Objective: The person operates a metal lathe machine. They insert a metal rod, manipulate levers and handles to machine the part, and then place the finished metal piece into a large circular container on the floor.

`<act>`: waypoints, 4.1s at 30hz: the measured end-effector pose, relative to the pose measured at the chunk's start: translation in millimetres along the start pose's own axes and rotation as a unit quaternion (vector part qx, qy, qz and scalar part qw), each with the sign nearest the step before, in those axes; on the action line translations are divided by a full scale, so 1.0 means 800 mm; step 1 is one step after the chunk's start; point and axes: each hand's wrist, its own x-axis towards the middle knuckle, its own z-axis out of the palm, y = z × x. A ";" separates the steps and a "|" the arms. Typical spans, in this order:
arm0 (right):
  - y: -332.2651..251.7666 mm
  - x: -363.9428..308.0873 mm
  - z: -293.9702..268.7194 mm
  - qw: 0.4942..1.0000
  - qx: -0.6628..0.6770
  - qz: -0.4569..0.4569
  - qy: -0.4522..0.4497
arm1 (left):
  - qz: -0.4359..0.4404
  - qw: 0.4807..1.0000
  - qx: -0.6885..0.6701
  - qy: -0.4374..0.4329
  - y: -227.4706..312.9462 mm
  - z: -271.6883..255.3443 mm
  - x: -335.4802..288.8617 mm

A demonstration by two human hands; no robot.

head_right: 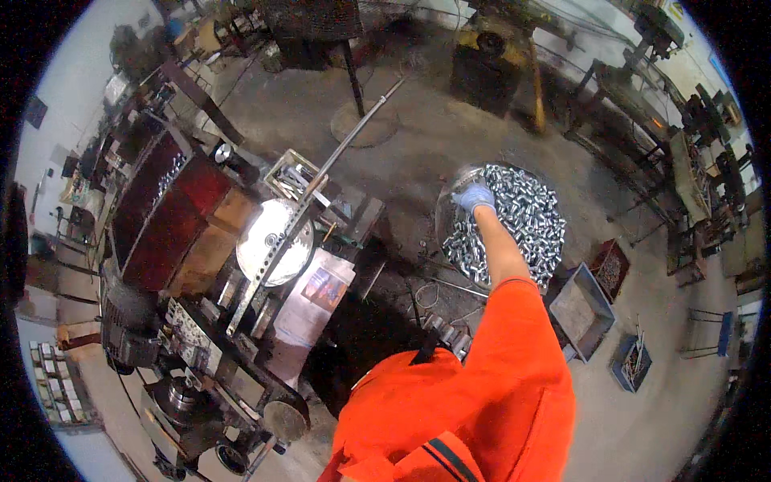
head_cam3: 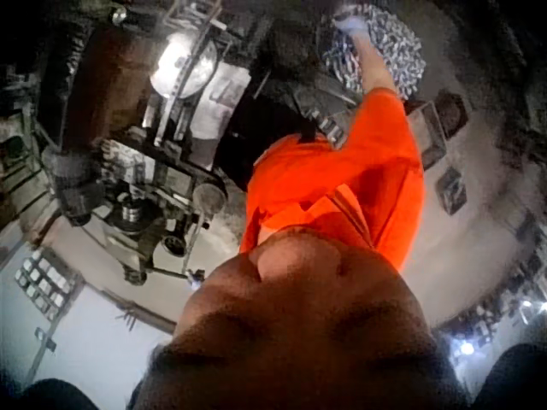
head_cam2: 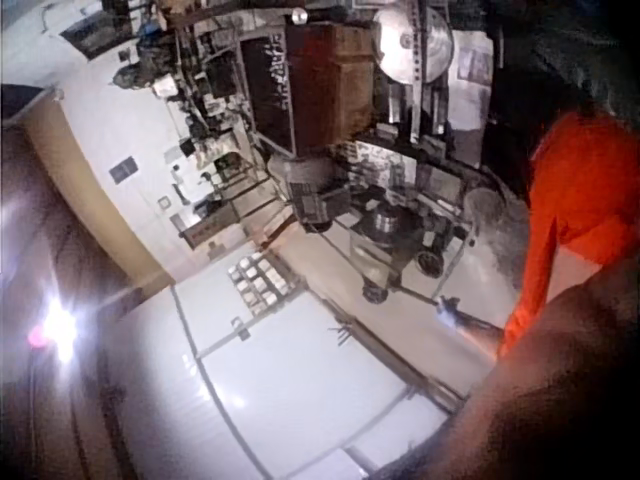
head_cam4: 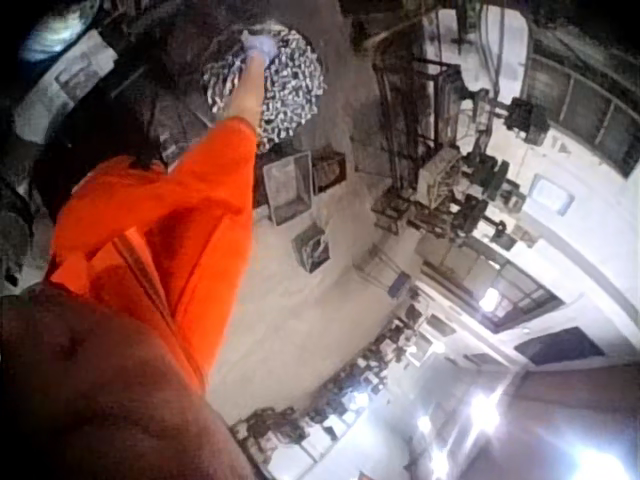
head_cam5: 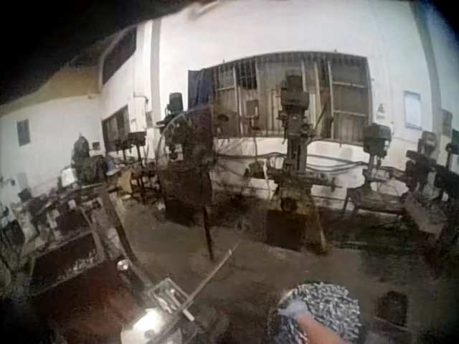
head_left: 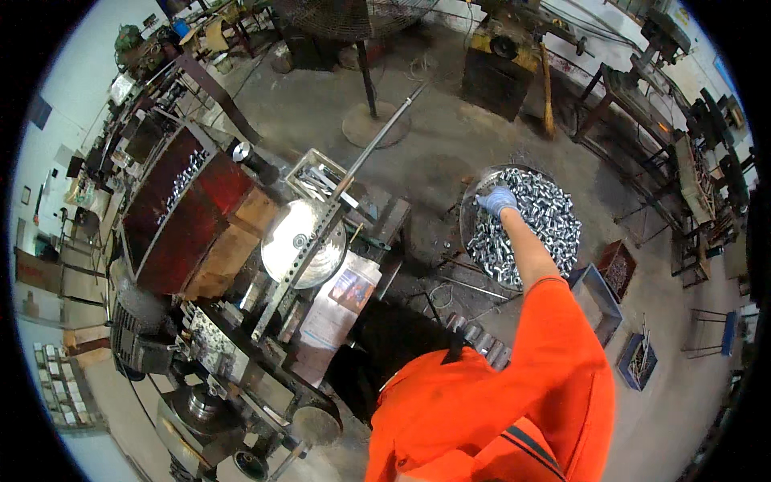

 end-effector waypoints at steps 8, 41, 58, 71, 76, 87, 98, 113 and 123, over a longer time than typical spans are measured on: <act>-0.004 0.036 -0.013 0.998 0.038 -0.038 -0.045 | 0.002 1.000 0.014 0.000 -0.004 0.005 0.014; -0.427 -0.384 -0.117 0.669 0.314 -0.672 -0.038 | 0.136 0.951 0.276 0.038 0.023 -0.001 -0.031; -0.701 -0.580 -0.027 0.521 -0.133 -0.843 -0.021 | 0.078 0.991 0.061 0.092 -0.048 0.002 -0.119; -0.748 -0.542 0.018 0.529 0.087 -0.825 -0.180 | 0.058 0.996 0.009 0.070 -0.058 0.011 -0.106; -0.740 -0.586 -0.036 0.644 0.046 -0.705 -0.292 | 0.026 0.996 0.043 0.079 -0.076 0.002 -0.116; -0.719 -0.598 -0.019 0.653 0.151 -0.684 -0.290 | -0.018 0.933 0.317 0.169 -0.084 0.006 -0.172; -0.720 -0.598 0.003 0.679 0.176 -0.664 -0.258 | 0.194 0.753 0.548 0.309 -0.193 -0.142 0.006; -0.553 -0.566 -0.089 0.583 0.309 -0.746 -0.082 | 0.377 0.891 -0.050 0.246 0.194 0.015 -0.097; -0.331 -0.387 -0.002 0.738 0.347 -0.525 -0.245 | 0.494 0.806 0.162 0.283 0.277 0.123 -0.056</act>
